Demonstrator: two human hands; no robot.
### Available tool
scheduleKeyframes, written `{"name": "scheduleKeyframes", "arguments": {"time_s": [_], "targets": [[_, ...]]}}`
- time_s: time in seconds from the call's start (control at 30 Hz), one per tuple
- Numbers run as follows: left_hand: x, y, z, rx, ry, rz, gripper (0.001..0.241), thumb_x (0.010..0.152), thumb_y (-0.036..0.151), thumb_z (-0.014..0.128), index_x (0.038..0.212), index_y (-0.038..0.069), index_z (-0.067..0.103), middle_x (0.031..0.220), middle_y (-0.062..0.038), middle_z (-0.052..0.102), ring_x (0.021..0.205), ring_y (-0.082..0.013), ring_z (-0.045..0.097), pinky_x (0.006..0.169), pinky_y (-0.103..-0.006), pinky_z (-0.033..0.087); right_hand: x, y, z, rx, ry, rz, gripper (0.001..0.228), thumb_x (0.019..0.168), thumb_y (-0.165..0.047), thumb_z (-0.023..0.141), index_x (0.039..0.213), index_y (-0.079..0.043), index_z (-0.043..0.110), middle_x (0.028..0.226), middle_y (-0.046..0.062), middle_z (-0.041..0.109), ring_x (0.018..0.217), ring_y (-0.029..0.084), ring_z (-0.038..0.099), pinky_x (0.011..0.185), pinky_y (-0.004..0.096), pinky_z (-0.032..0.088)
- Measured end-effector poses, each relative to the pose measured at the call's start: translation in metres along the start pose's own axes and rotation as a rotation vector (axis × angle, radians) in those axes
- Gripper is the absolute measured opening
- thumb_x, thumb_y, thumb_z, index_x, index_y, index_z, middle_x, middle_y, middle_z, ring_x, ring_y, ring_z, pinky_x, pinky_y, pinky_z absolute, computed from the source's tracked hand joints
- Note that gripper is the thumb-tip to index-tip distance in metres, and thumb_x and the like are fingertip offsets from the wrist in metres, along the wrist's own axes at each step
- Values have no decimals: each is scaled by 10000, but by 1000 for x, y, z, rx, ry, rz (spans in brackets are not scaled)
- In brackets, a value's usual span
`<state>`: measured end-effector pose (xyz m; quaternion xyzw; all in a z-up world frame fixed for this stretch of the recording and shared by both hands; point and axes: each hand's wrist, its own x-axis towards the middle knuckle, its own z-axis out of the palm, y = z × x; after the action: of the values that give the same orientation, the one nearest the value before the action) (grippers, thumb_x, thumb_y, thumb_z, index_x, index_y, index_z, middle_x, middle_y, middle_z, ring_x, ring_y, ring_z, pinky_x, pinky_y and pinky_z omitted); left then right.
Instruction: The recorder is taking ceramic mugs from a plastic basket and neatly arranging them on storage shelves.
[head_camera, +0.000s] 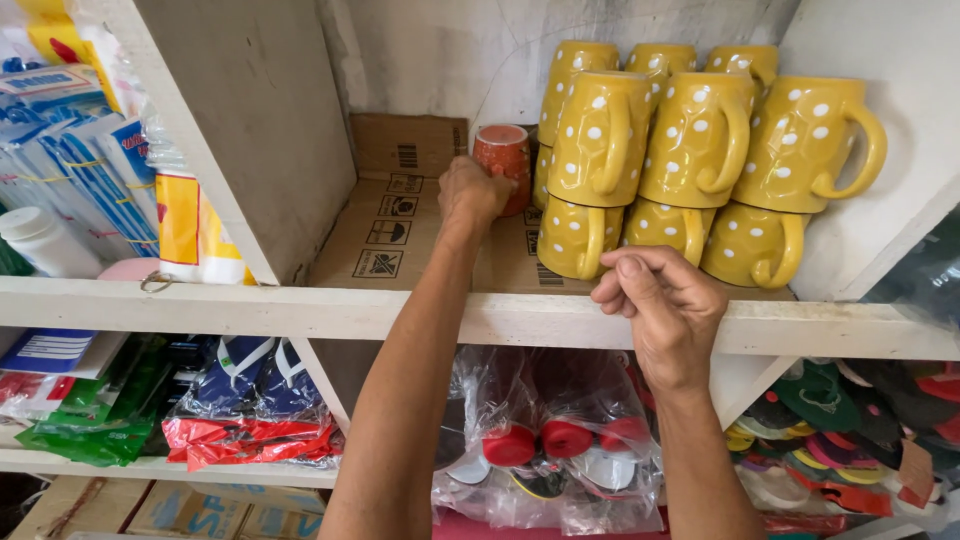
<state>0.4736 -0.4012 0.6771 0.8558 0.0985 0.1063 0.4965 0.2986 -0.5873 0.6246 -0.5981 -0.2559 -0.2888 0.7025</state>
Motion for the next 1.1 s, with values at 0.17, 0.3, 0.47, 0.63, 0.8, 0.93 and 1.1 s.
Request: {"name": "scheduleKeyframes", "arguments": {"time_s": [0.17, 0.3, 0.47, 0.63, 0.8, 0.93, 1.1], "targets": [[-3, -1, -5, -16, -28, 43, 289, 752, 188, 809, 971, 9, 748, 1125, -195, 738, 1054, -292, 734, 976, -354, 557, 0, 1, 0, -21, 2, -10, 200, 1058, -136, 633, 1086, 48, 708, 829, 88, 713, 699, 106, 625, 633, 240, 503], [4, -9, -1, -51, -30, 93, 186, 728, 133, 774, 862, 3, 770, 1039, -190, 766, 1004, -279, 761, 941, -351, 579, -1, 0, 0, -21, -2, -14, 199, 1062, -133, 634, 1091, 49, 709, 838, 88, 714, 709, 105, 624, 649, 238, 501], [5, -8, 0, -51, -49, 93, 245, 747, 148, 797, 943, 8, 751, 1100, -194, 746, 1030, -272, 736, 953, -341, 567, -1, -1, 2, -42, 7, 0, 202, 1055, -138, 639, 1083, 49, 710, 833, 85, 712, 707, 104, 625, 643, 235, 499], [-7, -2, -6, -100, -119, 35, 229, 751, 101, 752, 970, 35, 763, 1128, -157, 763, 1023, -251, 764, 947, -346, 574, -2, 0, 2, -43, 13, 13, 204, 1053, -142, 643, 1081, 49, 709, 834, 85, 714, 712, 105, 630, 649, 236, 505], [-9, -1, -8, -45, -108, 53, 218, 797, 107, 712, 987, 9, 754, 1155, -190, 744, 1095, -278, 734, 986, -357, 557, -1, 0, 2, -42, 1, 7, 203, 1058, -140, 640, 1086, 49, 709, 837, 86, 712, 713, 103, 627, 646, 235, 504], [-2, -5, -4, 21, -78, 86, 279, 808, 144, 719, 1042, -6, 736, 1204, -208, 702, 1157, -309, 678, 1002, -363, 530, -1, -1, 3, -35, -6, 3, 205, 1060, -141, 642, 1091, 50, 708, 844, 88, 714, 716, 104, 626, 650, 237, 504], [-3, -6, -3, 9, -116, 96, 322, 795, 147, 701, 1077, -3, 738, 1210, -207, 716, 1148, -304, 705, 1003, -362, 536, -1, -5, 7, -63, 10, 28, 206, 1054, -143, 637, 1080, 48, 710, 835, 82, 708, 715, 98, 623, 649, 234, 507]]}}
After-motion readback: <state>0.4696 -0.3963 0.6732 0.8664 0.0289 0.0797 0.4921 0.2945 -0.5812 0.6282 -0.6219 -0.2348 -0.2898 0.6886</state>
